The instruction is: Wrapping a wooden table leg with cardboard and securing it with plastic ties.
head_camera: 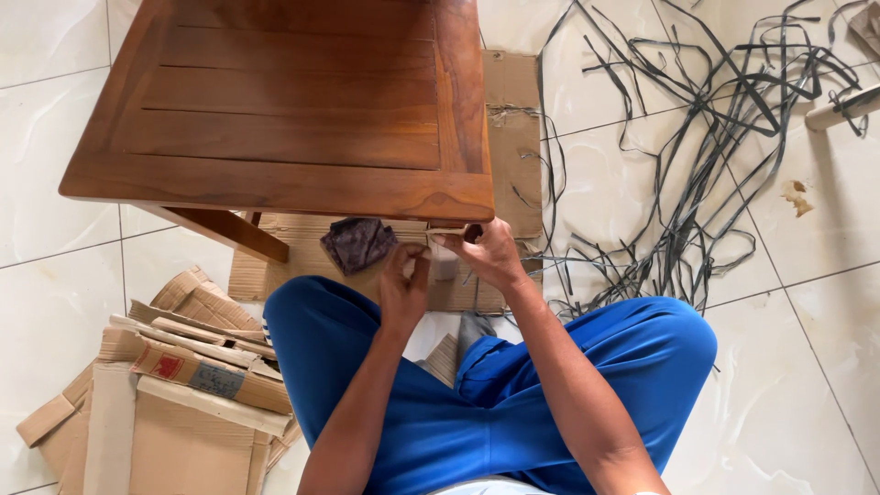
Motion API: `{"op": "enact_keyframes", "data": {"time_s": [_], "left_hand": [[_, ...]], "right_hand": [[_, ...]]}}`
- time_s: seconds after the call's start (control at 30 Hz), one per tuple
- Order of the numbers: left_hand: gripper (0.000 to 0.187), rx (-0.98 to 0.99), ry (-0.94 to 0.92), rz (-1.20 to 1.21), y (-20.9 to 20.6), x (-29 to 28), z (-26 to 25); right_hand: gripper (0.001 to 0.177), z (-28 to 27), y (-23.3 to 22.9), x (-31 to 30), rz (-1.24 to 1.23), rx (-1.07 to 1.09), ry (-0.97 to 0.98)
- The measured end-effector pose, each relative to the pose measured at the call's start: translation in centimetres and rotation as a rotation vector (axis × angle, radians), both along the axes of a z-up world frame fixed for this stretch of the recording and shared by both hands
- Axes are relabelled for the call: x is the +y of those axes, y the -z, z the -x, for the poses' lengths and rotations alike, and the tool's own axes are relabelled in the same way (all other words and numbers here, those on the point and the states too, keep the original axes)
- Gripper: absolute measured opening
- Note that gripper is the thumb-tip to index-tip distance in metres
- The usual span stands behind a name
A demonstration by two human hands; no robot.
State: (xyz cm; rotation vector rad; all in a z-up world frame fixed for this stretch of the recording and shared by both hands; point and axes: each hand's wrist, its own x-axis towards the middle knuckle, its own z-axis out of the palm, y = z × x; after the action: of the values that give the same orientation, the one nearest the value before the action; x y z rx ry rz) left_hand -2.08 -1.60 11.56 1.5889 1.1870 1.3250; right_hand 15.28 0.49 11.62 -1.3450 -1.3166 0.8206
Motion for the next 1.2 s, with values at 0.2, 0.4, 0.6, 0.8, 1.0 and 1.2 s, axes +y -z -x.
{"op": "enact_keyframes", "data": {"time_s": [0.2, 0.4, 0.6, 0.8, 1.0, 1.2], "left_hand": [[0.014, -0.277, 0.050, 0.075, 1.2, 0.1, -1.0], [0.008, -0.429, 0.080, 0.112, 1.7, -0.2, -2.1], [0.011, -0.395, 0.097, 0.028, 1.6, -0.7, -2.3], [0.007, -0.450, 0.112, 0.034, 1.1, -0.8, -2.9], [0.008, -0.477, 0.120, 0.179, 2.8, -0.5, -2.6], [0.011, -0.543, 0.188, 0.357, 2.9, -0.1, -2.2]], "right_hand": [[0.031, 0.8, -1.3, -0.6, -0.090, -0.064, 0.085], [0.033, 1.7, -1.0, -1.1, -0.111, -0.078, 0.151], [0.040, 2.2, -2.3, -2.2, -0.148, -0.174, 0.238], [0.034, 1.8, -2.9, -4.2, -0.083, -0.234, 0.255], [0.017, 2.0, -3.0, -5.2, 0.002, -0.066, 0.259], [0.014, 3.3, -3.1, -6.7, -0.007, -0.106, 0.252]]}}
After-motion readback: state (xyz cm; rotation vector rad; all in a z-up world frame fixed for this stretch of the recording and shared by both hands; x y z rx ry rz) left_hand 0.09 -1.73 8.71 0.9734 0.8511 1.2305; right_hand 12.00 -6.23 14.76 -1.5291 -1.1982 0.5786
